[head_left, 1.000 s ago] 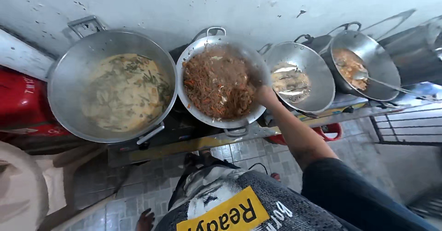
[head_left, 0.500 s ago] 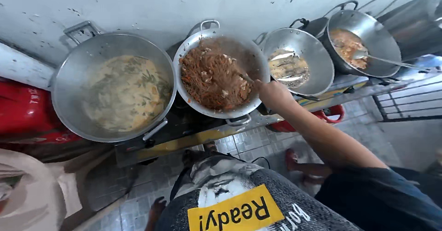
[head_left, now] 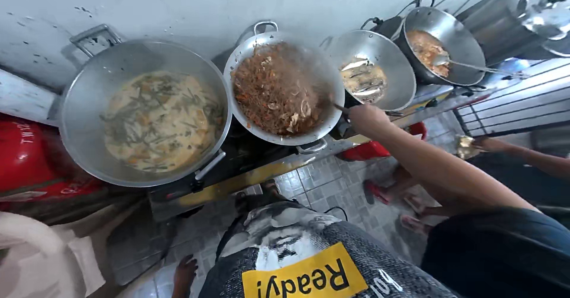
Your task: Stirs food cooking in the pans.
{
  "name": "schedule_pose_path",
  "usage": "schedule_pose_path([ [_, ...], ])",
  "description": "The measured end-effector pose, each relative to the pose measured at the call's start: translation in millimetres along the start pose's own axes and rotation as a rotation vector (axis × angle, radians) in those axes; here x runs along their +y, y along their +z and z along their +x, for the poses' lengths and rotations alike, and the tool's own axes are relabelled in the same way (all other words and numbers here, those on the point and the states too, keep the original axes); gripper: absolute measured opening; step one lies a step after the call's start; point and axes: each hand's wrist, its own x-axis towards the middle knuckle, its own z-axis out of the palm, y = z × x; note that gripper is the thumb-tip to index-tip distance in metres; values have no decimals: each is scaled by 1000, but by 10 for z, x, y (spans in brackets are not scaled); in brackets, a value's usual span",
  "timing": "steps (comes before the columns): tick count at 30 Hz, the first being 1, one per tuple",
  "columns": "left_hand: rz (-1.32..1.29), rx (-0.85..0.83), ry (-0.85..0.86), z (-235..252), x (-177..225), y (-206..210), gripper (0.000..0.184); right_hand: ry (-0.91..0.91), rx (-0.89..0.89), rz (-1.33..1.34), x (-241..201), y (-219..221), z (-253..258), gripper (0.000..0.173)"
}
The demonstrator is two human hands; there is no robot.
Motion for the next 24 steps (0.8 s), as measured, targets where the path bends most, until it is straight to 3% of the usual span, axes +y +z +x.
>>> schedule_pose_path([
  [3, -26, -21, -52, -98, -249, 151, 43, -100, -143, 78, 47, 121, 302, 31],
  [5, 51, -44, -69, -29, -492, 291, 42, -117, -141, 241, 20, 201, 503, 39],
  [10, 240, -70, -87, 183, -940, 504, 41, -97, -124, 572, -475, 100, 939, 35],
  [14, 54, 37, -29, -8, -647, 431, 44, -140, -76, 580, -708, -115, 1175, 40],
  [17, -52, 64, 22, -300, -149, 364, 42, -224, -27, 513, -551, -123, 1137, 43],
  [24, 147, -16, 69, -84, 65, 373, 41, -307, 66, 457, -175, -179, 618, 35],
])
